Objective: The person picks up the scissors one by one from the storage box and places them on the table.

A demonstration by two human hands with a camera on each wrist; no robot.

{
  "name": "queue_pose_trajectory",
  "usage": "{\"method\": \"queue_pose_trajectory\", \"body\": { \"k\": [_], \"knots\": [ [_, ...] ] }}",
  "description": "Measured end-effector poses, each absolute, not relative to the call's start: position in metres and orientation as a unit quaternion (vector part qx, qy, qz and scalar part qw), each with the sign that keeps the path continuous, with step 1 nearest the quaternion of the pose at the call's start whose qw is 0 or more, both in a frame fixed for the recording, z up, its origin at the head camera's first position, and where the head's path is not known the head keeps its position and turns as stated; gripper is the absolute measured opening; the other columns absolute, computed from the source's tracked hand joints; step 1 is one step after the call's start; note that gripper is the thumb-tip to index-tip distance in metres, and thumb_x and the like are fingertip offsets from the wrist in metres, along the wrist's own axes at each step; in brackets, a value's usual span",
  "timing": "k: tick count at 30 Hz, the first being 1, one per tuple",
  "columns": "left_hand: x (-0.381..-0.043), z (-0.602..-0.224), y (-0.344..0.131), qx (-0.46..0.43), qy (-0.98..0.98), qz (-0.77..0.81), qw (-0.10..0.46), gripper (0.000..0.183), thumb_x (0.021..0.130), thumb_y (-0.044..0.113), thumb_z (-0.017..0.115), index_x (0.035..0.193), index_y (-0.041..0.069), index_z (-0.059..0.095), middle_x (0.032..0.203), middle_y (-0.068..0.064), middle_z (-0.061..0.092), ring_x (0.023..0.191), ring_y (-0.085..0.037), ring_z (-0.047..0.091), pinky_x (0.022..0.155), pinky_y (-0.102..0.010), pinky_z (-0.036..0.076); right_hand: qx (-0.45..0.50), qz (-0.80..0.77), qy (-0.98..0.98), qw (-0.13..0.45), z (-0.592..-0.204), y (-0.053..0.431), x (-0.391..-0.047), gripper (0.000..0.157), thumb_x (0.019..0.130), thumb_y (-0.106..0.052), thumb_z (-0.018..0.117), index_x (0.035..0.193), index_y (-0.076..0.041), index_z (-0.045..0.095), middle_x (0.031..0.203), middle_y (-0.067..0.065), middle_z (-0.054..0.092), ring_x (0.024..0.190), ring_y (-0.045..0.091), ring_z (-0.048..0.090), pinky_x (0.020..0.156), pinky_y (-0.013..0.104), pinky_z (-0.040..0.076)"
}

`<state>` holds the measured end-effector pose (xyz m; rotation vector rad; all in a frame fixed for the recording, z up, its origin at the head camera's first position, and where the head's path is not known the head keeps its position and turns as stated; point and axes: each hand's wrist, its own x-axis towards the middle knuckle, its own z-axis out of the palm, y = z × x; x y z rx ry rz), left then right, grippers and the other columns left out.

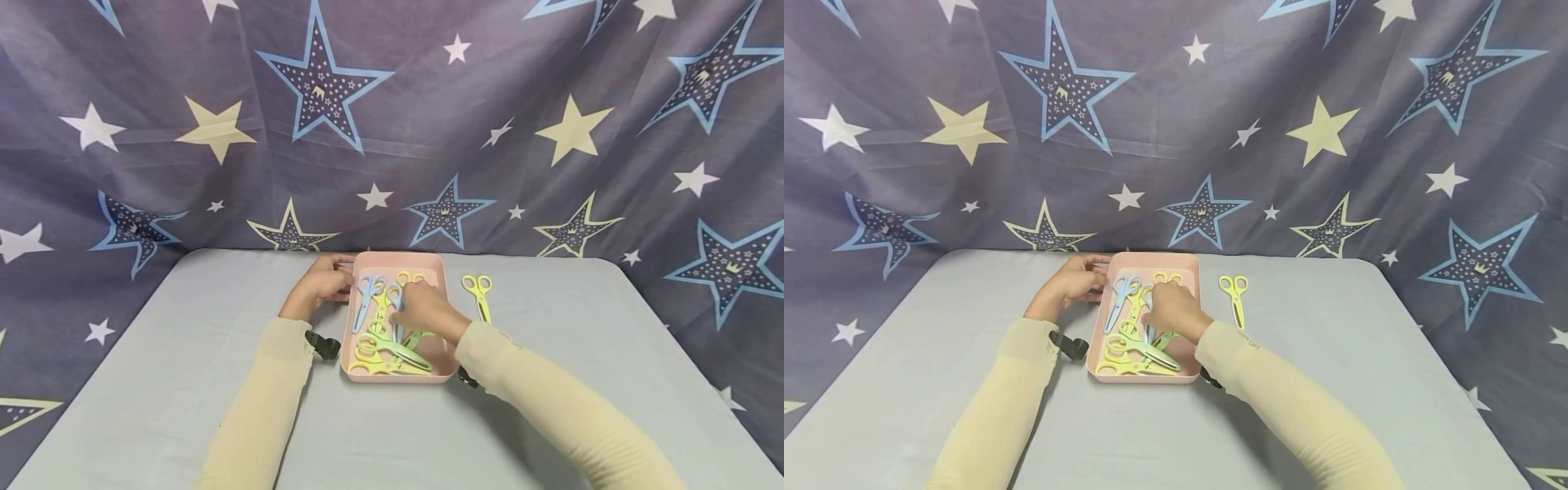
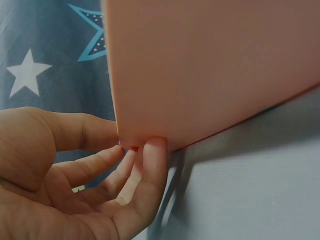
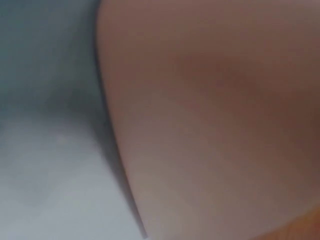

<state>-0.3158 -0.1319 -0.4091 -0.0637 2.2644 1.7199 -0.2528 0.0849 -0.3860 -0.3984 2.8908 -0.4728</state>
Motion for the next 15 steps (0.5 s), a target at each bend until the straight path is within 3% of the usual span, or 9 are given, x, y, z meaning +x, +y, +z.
{"method": "queue_pose_trajectory", "body": {
  "k": [15],
  "knots": [
    [-0.3163, -0.4091, -0.1326, -0.023, 0.784, 0.603, 0.148, 0.062, 0.09, -0.007, 0.058, 0.15, 0.005, 0.047, 0.13, -0.022, 0.057, 0.082, -0.021, 0.063, 0.07, -0.032, 0.062, -0.105, -0.196, 0.969, 0.108, -0.3879, 0.0777, -0.2504, 0.024, 0.084, -0.02, 0.076, 0.069, -0.013, 0.06, 0.059, -0.001, 0.052, 0.048, 0.014, 0.05, 0.046, 0.026, 0.044]
  ]
}}
